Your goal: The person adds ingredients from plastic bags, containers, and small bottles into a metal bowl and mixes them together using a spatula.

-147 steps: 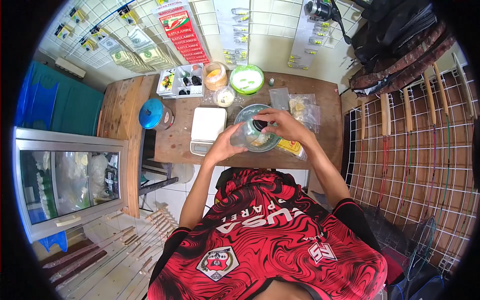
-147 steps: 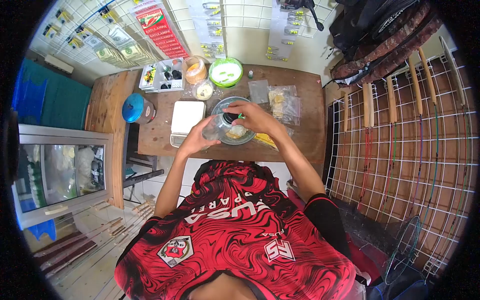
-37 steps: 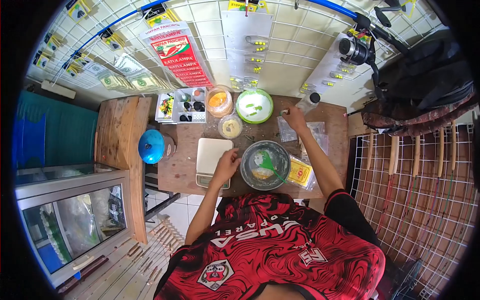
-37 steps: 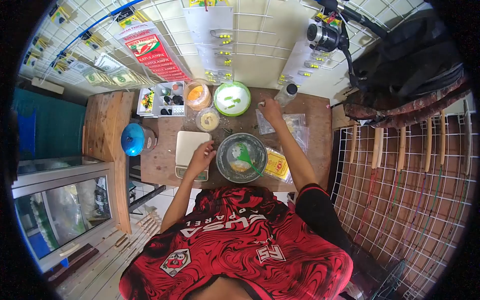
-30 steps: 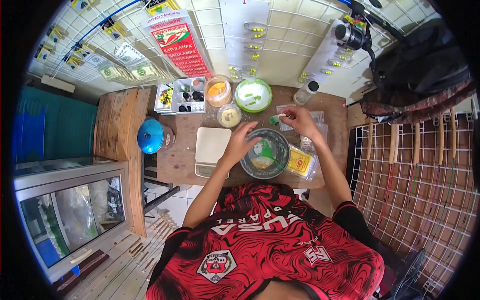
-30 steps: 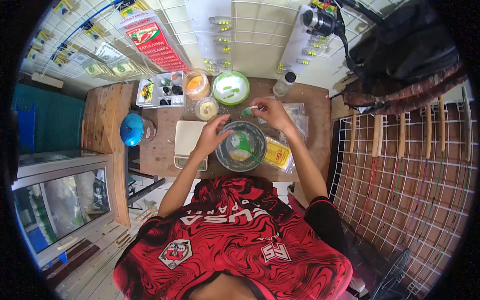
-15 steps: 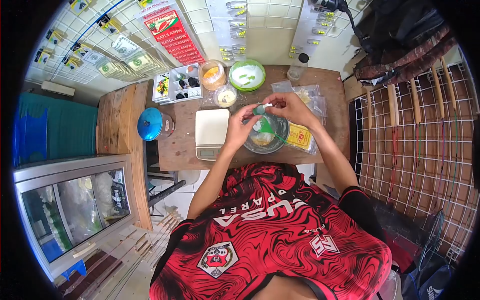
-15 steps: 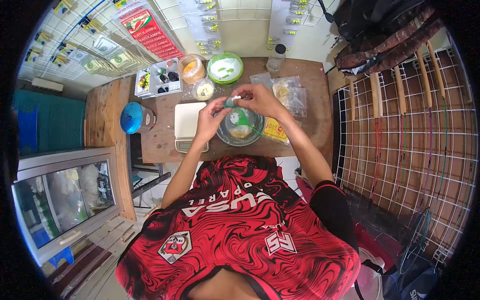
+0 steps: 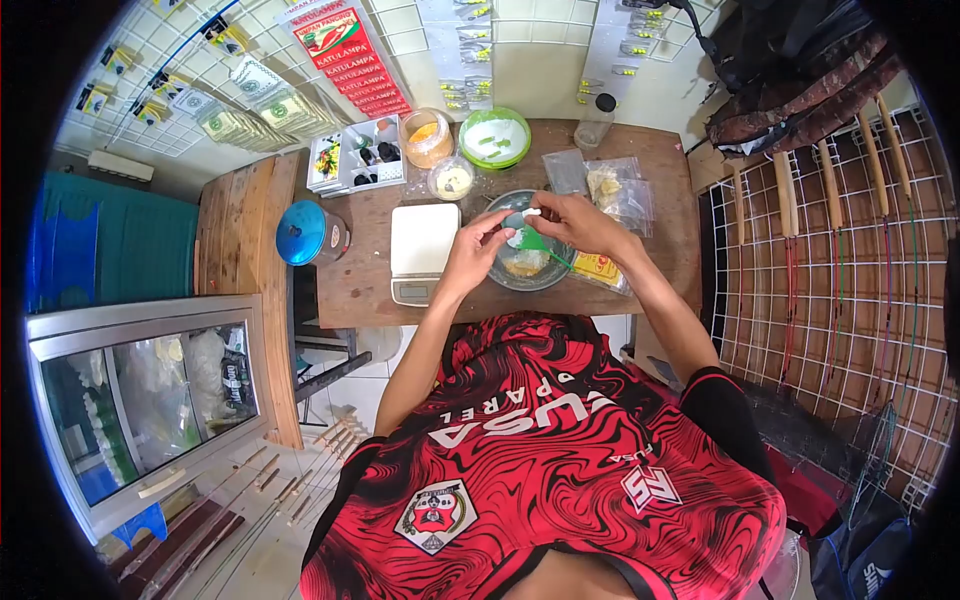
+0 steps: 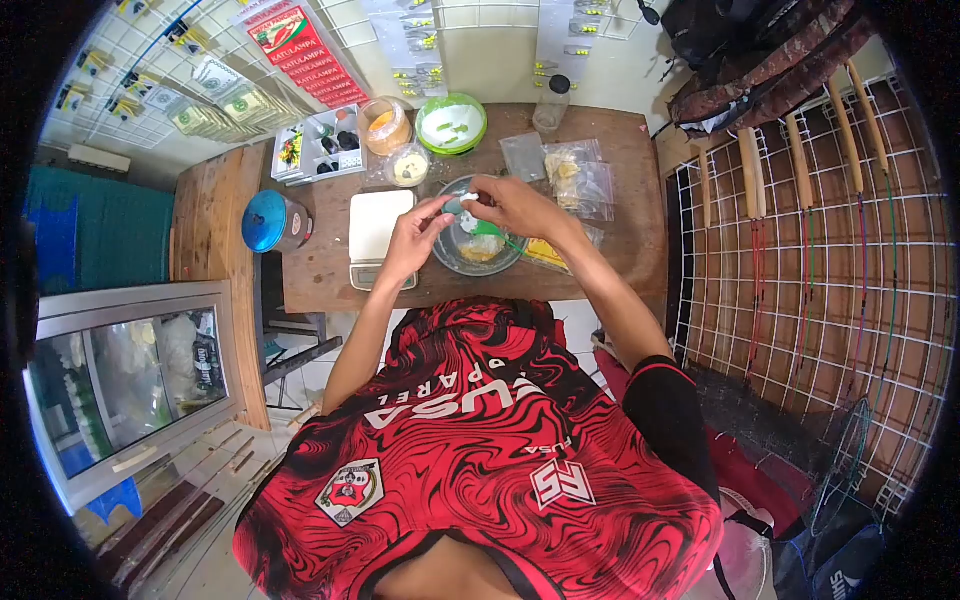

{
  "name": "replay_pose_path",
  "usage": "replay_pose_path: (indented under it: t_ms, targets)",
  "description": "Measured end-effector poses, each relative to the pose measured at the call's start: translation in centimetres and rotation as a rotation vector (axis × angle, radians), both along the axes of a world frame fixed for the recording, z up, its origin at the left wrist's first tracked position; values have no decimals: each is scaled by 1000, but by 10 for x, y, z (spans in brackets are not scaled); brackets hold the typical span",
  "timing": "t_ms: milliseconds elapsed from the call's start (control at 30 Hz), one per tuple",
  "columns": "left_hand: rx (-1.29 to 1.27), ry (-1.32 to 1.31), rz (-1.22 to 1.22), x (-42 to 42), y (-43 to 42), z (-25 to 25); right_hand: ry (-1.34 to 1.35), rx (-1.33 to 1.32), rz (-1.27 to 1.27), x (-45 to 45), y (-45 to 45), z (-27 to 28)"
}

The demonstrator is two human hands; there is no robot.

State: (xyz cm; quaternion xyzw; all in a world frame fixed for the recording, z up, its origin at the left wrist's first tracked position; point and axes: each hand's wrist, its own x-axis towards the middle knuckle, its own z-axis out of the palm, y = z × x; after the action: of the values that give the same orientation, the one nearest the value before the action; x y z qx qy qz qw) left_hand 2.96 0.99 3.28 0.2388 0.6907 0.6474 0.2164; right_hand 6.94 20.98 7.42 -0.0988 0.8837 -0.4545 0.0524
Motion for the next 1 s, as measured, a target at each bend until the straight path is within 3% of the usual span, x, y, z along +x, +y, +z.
replay_pose_path:
  t_ms: [333, 500, 633, 933, 1000]
  targets:
    - [-93, -71, -33, 5, -6, -5, -85, -142, -44, 7, 0, 0]
    - [133, -186, -43, 2, -5, -13, -100, -272, -49, 9, 3, -4]
    - [116, -240, -20, 1, -12, -15, -151, -369, -169, 14, 8, 8]
    - [-133, -122, -33, 4, -28, -43, -153, -358, -271, 24, 22, -2]
    - [-260, 3, -77, 4, -30, -44, -165, -328, -261, 25, 22, -6]
